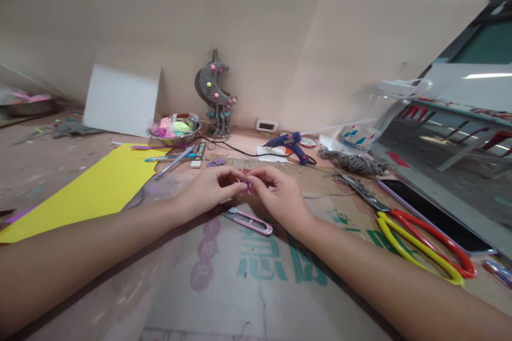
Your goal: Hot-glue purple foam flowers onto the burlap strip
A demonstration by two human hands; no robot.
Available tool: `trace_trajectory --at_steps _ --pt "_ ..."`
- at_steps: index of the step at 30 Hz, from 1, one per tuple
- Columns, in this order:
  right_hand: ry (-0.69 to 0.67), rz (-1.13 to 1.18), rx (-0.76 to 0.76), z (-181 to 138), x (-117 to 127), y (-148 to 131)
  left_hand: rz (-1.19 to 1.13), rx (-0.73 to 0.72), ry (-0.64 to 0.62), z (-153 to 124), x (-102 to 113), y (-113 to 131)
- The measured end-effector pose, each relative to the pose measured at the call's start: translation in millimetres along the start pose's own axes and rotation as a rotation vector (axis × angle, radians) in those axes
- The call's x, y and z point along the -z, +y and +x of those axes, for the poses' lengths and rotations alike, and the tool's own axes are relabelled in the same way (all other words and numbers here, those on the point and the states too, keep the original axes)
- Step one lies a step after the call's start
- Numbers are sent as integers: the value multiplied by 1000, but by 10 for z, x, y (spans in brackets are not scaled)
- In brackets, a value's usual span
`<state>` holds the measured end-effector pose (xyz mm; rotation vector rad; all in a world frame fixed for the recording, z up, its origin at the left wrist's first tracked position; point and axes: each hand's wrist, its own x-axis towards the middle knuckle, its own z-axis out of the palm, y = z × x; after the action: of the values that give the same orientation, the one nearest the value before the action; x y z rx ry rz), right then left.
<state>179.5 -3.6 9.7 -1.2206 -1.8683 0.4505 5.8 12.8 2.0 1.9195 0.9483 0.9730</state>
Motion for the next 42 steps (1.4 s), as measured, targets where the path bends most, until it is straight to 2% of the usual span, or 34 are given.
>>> trace_trajectory --at_steps 16,27,42 --pt "-36 34 -5 -8 -4 -27 91 -48 22 6 -20 -34" --pt "-41 148 -89 20 -12 29 65 -46 10 3 -6 11" --pt "-23 17 -25 -15 -14 -8 142 -78 10 5 -26 -35"
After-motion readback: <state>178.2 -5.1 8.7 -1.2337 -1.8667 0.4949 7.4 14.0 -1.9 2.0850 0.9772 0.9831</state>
